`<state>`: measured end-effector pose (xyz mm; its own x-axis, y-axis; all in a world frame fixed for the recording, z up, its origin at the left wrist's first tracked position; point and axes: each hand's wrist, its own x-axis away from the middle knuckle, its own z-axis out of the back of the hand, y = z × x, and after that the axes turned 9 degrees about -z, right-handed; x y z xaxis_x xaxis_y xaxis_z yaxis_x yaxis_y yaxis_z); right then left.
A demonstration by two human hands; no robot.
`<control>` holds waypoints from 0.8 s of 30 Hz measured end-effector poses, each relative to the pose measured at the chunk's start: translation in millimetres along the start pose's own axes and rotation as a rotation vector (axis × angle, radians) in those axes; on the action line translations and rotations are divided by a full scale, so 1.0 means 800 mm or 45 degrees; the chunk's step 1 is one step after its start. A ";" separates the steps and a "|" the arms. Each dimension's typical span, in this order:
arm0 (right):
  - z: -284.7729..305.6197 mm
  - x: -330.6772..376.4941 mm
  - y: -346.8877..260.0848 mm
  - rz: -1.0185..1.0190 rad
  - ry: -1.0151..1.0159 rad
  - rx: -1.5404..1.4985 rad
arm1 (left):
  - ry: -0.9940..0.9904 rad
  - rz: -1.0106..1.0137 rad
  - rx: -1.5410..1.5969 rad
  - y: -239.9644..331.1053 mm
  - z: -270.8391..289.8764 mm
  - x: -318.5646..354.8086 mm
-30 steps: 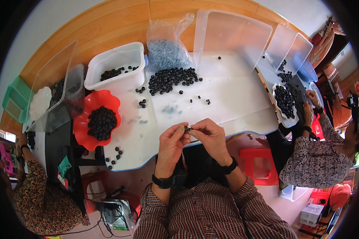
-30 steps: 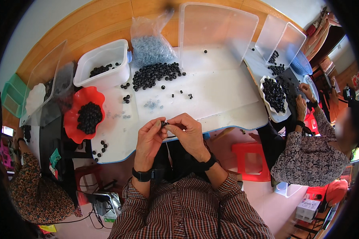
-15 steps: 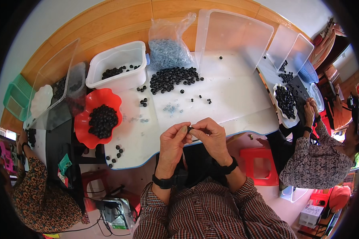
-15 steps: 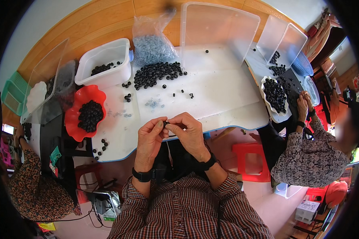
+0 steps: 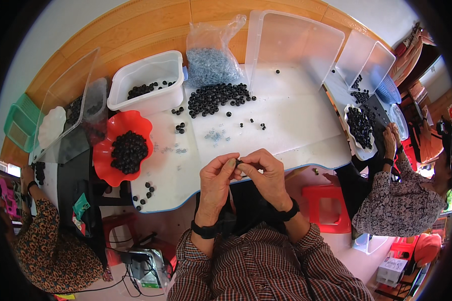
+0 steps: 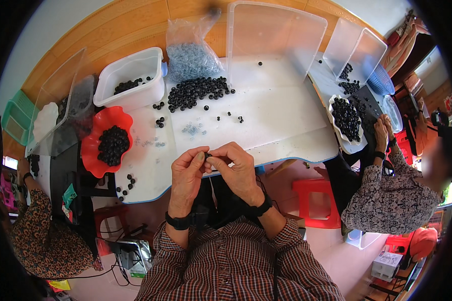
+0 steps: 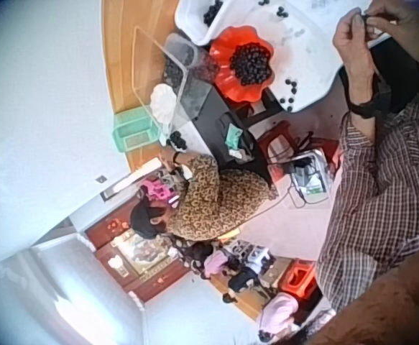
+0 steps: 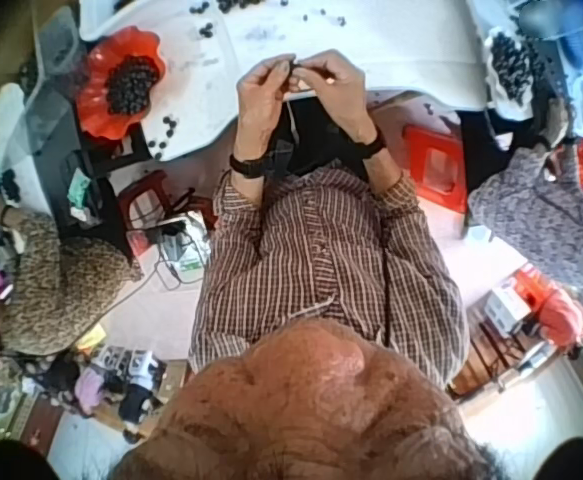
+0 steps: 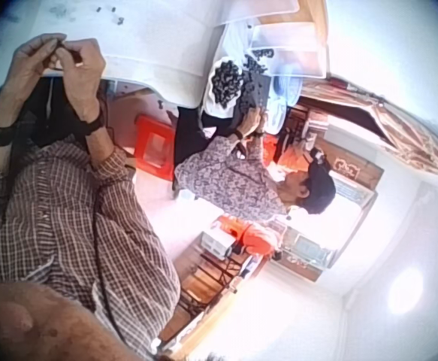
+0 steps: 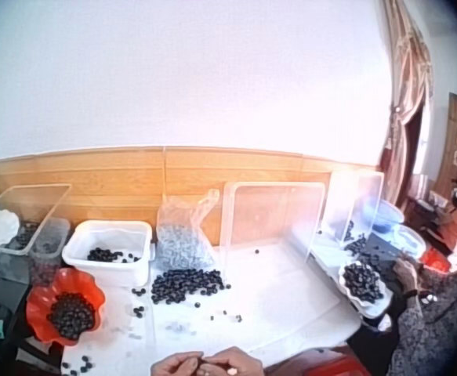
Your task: Sorting and assembling small black and blue plastic components into various containers at a workshop table.
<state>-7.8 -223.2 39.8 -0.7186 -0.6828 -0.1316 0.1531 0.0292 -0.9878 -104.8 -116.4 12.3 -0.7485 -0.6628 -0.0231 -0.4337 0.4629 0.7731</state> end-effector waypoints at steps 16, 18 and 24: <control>-0.001 0.001 0.007 -0.004 -0.008 0.015 | 0.021 0.032 0.084 0.001 0.002 -0.001; -0.001 0.001 0.005 0.006 -0.011 -0.007 | 0.023 0.031 0.074 0.002 0.000 -0.001; -0.001 0.001 -0.003 0.070 -0.013 0.117 | 0.017 0.032 0.076 0.001 0.001 -0.001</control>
<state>-9.8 -223.1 42.3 -0.7006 -0.6894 -0.1838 0.2540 -0.0003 -0.9672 -105.3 -115.0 12.3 -0.7530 -0.6580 0.0046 -0.4444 0.5137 0.7339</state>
